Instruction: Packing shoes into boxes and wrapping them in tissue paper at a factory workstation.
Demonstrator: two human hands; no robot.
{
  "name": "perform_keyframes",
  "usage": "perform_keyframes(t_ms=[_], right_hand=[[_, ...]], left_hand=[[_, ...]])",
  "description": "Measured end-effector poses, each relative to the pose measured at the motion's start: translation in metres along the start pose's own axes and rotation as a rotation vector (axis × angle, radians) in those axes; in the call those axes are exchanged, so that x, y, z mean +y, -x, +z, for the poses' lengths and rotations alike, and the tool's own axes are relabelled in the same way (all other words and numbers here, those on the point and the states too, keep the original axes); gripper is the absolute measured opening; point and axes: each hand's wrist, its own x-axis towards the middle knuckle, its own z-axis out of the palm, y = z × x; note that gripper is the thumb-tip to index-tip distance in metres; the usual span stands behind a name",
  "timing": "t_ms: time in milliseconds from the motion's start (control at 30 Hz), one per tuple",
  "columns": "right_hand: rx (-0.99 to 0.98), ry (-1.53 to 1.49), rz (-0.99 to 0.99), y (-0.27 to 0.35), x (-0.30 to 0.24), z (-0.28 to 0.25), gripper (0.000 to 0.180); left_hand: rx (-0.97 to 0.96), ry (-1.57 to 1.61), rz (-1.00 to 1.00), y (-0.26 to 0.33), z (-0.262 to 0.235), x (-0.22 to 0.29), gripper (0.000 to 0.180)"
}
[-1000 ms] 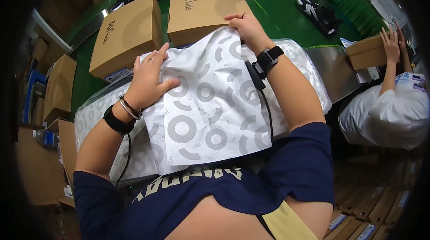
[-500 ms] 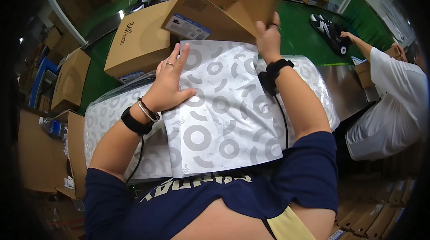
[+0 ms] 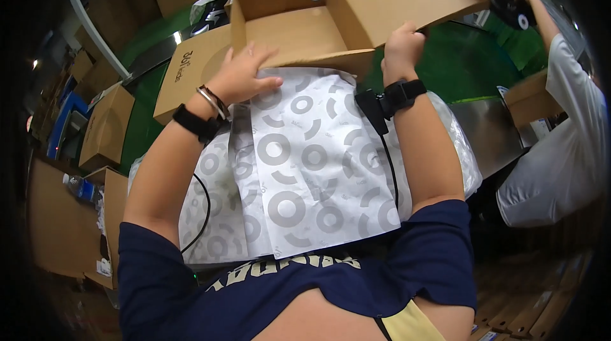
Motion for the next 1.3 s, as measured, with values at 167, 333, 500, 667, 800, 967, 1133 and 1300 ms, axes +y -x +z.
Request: perform_keyframes(t_ms=[167, 333, 500, 667, 800, 967, 1133, 1300], right_hand=[[-0.169, -0.322, 0.463, -0.028, 0.031, -0.011, 0.033], [-0.612, -0.247, 0.735, -0.009, 0.058, -0.049, 0.037], [-1.241, 0.433, 0.741, 0.033, 0.027, -0.149, 0.081], [-1.559, 0.043, 0.827, 0.103, -0.007, -0.182, 0.087], [-1.496, 0.026, 0.558, 0.116, -0.028, -0.18, 0.087], [-1.445, -0.021, 0.554, 0.076, -0.091, -0.114, 0.074], [-1.343, -0.139, 0.623, 0.005, -0.062, -0.006, 0.042], [-1.162, 0.43, -0.095, 0.026, 0.045, 0.059, 0.054]], left_hand=[[-0.449, 0.323, -0.029, -0.013, 0.031, -0.016, 0.051], [-0.57, 0.436, -0.114, -0.004, 0.03, -0.024, 0.057], [0.232, 0.592, -0.308, 0.086, 0.041, 0.015, 0.084], [-0.075, 1.677, -0.665, 0.155, 0.02, 0.088, 0.097], [0.218, 1.592, -0.45, 0.167, 0.013, 0.097, 0.096], [0.136, 1.58, -0.236, 0.079, -0.066, 0.052, 0.079], [-0.081, 1.869, -0.495, -0.043, -0.067, -0.024, 0.04], [-0.021, 1.666, -0.76, -0.057, 0.058, -0.078, 0.035]])
